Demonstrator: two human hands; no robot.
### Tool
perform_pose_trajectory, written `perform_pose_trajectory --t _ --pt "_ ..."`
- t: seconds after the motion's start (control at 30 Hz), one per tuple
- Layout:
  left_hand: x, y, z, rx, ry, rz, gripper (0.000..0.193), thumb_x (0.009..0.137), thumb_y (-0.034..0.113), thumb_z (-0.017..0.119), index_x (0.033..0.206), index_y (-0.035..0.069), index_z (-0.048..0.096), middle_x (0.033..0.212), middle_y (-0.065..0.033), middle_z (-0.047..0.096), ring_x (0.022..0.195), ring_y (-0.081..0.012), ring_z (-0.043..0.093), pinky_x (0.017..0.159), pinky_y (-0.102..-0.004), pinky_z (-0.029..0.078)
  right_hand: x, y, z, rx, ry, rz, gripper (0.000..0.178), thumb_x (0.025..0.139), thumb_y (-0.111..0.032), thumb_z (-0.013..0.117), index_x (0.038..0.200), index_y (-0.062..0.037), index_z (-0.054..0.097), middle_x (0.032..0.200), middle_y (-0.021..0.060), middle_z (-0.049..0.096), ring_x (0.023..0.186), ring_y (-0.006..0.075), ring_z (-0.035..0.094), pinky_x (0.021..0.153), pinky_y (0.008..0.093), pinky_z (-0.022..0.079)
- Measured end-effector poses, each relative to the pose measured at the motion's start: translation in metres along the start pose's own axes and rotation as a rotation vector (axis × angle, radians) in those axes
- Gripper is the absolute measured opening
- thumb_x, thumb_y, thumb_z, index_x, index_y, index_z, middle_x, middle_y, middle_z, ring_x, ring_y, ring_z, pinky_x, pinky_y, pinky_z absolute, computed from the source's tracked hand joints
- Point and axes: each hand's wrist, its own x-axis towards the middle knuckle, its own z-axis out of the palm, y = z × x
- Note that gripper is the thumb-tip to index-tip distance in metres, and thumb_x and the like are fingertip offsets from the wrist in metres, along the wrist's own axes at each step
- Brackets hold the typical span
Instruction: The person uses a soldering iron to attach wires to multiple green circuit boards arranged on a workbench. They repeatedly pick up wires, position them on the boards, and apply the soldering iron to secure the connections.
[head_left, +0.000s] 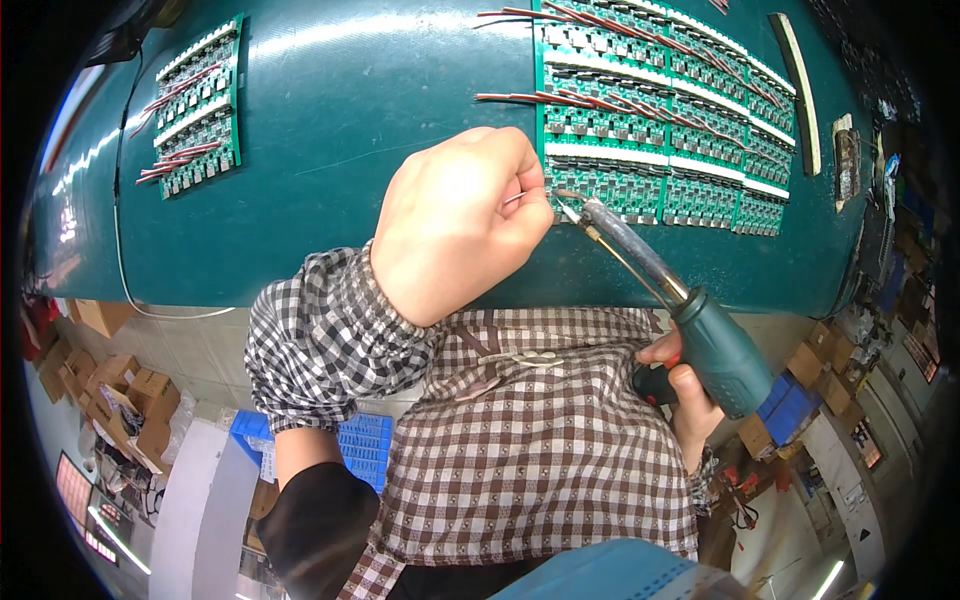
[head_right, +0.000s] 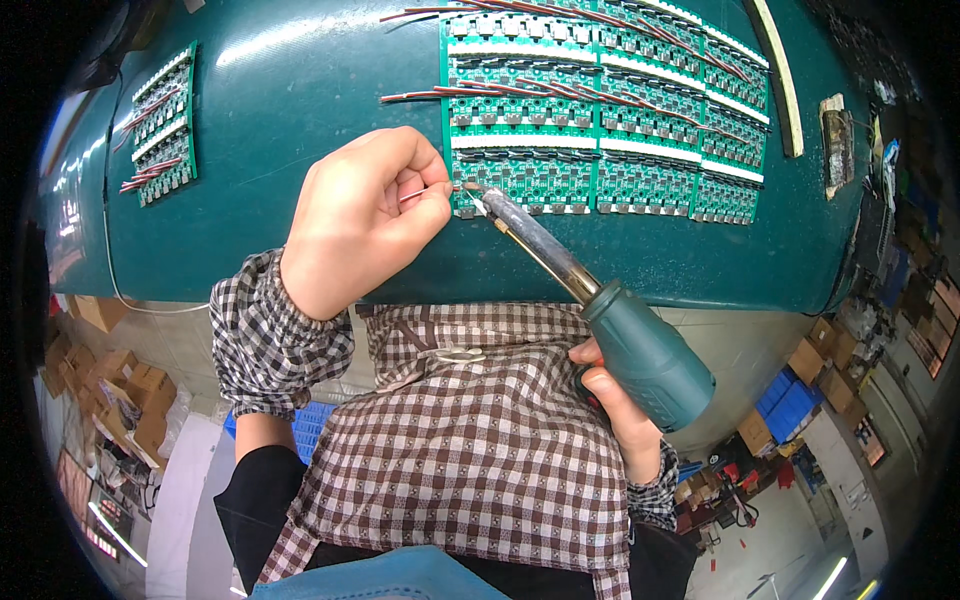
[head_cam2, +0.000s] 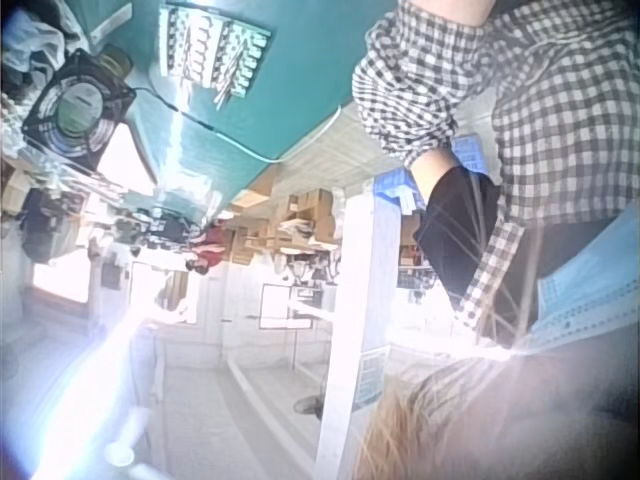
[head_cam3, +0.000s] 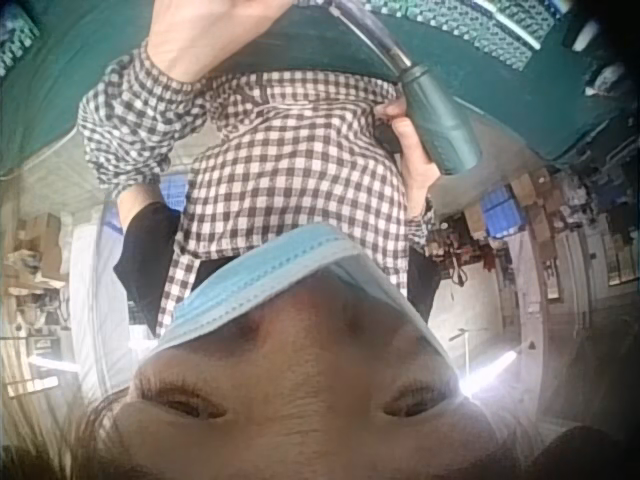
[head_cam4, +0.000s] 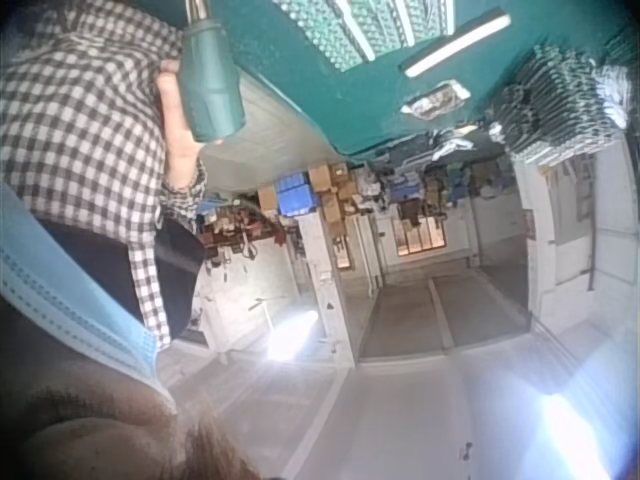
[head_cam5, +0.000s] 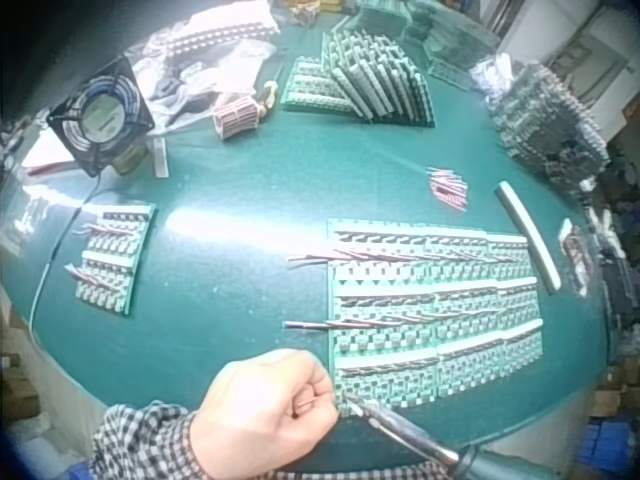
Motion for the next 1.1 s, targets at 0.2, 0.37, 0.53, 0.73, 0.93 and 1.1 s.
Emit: perform_pose_trajectory --t 0.2,0.37,0.53,0.73,0.93,1.1 --pt "-0.0002 -0.0002 0.0 -0.006 0.004 -0.004 0.005 0.074 0.003 0.064 0.076 0.001 0.059 0.068 -0.006 0.056 0.057 -0.0131 0.053 0.054 -0.0265 0.044 0.0002 0.0006 -0.0019 -0.019 -0.014 0.0 0.049 0.08 -0.031 0.069 0.102 0.0114 0.056 0.076 0.0156 0.061 0.068 0.0256 0.063 0.068 0.0365 0.053" --pt "0.0003 -0.0001 0.0 0.004 -0.003 -0.007 0.006 0.074 0.003 0.064 0.076 0.001 0.059 0.068 -0.0058 0.056 0.057 -0.0128 0.053 0.054 -0.0265 0.044 -0.0001 -0.0013 0.0008 0.004 0.034 -0.031 0.046 0.08 -0.032 0.069 0.097 0.0095 0.057 0.076 0.0154 0.06 0.069 0.0258 0.063 0.067 0.037 0.052" --pt "0.0003 -0.0007 -0.0001 -0.001 -0.001 -0.006 0.006 0.074 0.003 0.064 0.076 0.002 0.059 0.068 -0.0052 0.056 0.057 -0.0123 0.052 0.054 -0.0261 0.044 0.0004 -0.0033 0.0032 -0.005 0.038 -0.006 0.045 0.08 -0.032 0.07 0.096 0.0088 0.058 0.076 0.0146 0.06 0.07 0.0252 0.062 0.066 0.0367 0.053" --pt "-0.0001 0.0003 0.0 -0.002 -0.001 -0.012 0.006 0.074 0.003 0.064 0.076 0.001 0.059 0.068 -0.0052 0.055 0.057 -0.0116 0.052 0.054 -0.0256 0.044 -0.0016 -0.0021 0.0002 -0.006 0.006 0.014 0.049 0.08 -0.032 0.071 0.101 0.0097 0.057 0.076 0.0126 0.058 0.069 0.0232 0.061 0.068 0.0384 0.055" --pt "0.0001 0.0001 0.0003 -0.011 0.004 -0.018 0.005 0.074 0.002 0.064 0.075 0.001 0.059 0.067 -0.0057 0.056 0.057 -0.0115 0.053 0.054 -0.0255 0.045 0.0008 -0.0023 0.0016 0.026 -0.012 0.007 0.058 0.08 -0.032 0.072 0.113 0.0122 0.052 0.077 0.0118 0.057 0.069 0.0225 0.06 0.068 0.0404 0.056" --pt "0.0005 -0.0002 -0.0001 -0.001 -0.002 -0.012 0.006 0.074 0.002 0.064 0.075 0.001 0.058 0.067 -0.006 0.056 0.057 -0.0117 0.053 0.055 -0.0257 0.045 0.0014 -0.0049 0.0028 0.016 -0.02 0.026 0.06 0.081 -0.032 0.072 0.114 0.0124 0.052 0.077 0.0121 0.057 0.069 0.0229 0.06 0.068 0.0402 0.056"
